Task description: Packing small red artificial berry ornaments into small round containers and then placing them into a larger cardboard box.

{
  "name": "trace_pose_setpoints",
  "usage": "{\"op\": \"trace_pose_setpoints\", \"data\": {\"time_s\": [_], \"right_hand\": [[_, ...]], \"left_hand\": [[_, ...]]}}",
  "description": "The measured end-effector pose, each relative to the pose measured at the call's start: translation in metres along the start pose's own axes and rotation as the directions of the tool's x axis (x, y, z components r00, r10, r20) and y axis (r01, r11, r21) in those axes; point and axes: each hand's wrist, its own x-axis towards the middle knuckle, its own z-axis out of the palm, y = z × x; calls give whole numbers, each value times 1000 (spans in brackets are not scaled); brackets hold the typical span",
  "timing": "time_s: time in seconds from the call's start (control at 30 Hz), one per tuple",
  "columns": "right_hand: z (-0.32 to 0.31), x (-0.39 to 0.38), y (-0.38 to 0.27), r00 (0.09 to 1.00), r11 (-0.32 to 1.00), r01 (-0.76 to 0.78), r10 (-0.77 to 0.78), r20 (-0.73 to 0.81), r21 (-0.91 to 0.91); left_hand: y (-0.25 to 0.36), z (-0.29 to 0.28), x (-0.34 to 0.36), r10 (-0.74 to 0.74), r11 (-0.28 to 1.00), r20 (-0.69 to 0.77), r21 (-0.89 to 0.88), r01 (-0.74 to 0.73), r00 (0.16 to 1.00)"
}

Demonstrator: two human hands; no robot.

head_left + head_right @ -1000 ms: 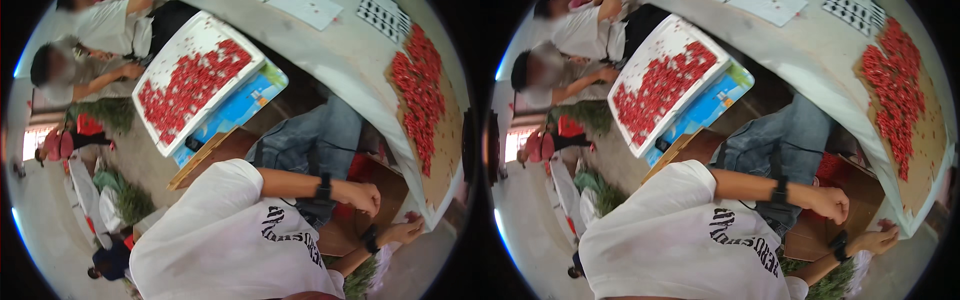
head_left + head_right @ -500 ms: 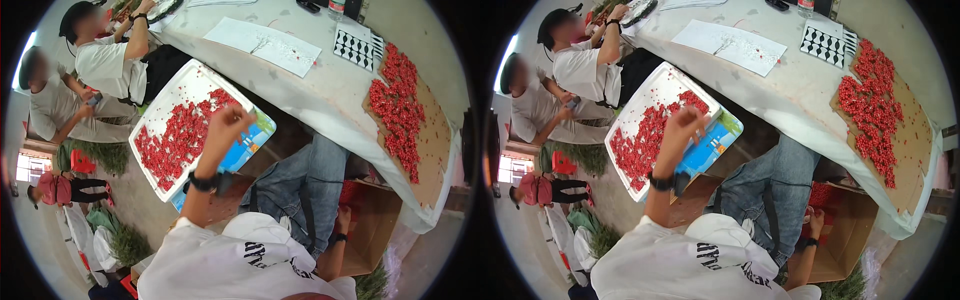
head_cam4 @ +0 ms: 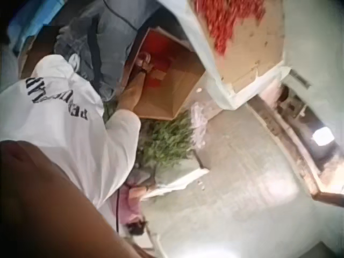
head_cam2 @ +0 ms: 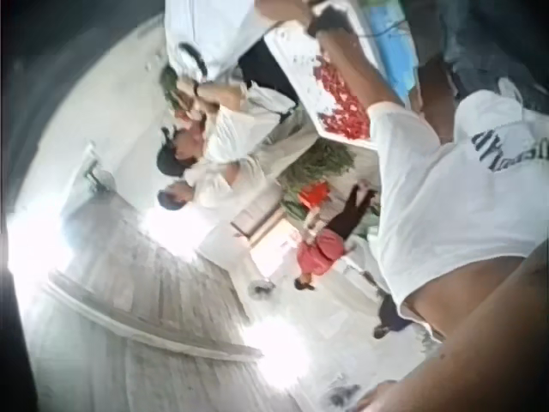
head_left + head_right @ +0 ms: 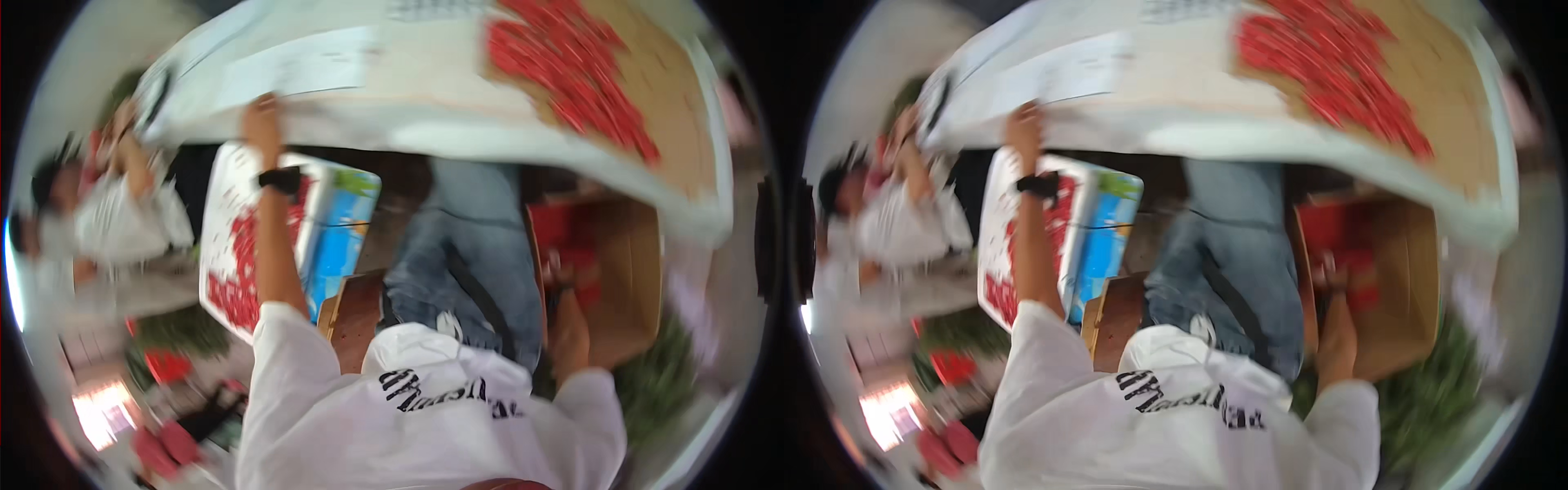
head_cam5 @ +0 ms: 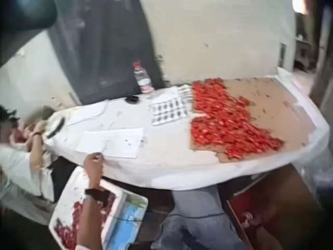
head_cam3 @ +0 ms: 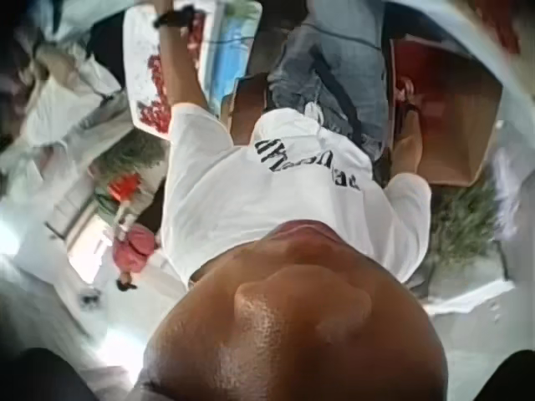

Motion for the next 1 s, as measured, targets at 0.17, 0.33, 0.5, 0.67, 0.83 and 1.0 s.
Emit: {"op": "trace_pose_setpoints", "data": {"time_s": [0.17,0.33,0.5,0.67,0.83,1.0], "right_hand": [[-36,104,-216,912,919,-373,337,235,126],[-117,85,-251,910,903,-415,408,80,114],[-108,90,-246,864,885,-447,390,319,129],[-108,93,-252,858,886,-446,382,343,129],[-124,98,-219,903,812,-415,311,297,410],[-159,124,-229,939,764,-140,305,-162,629]], "left_hand": [[81,25,8,35,872,96,483,-77,995],[104,41,-8,86,894,156,423,-145,984],[124,37,-12,-154,917,116,387,98,981],[164,24,-42,-288,941,170,-134,311,943],[213,25,-87,-179,838,352,-435,330,919],[257,39,-136,-147,751,480,-516,413,865]]}}
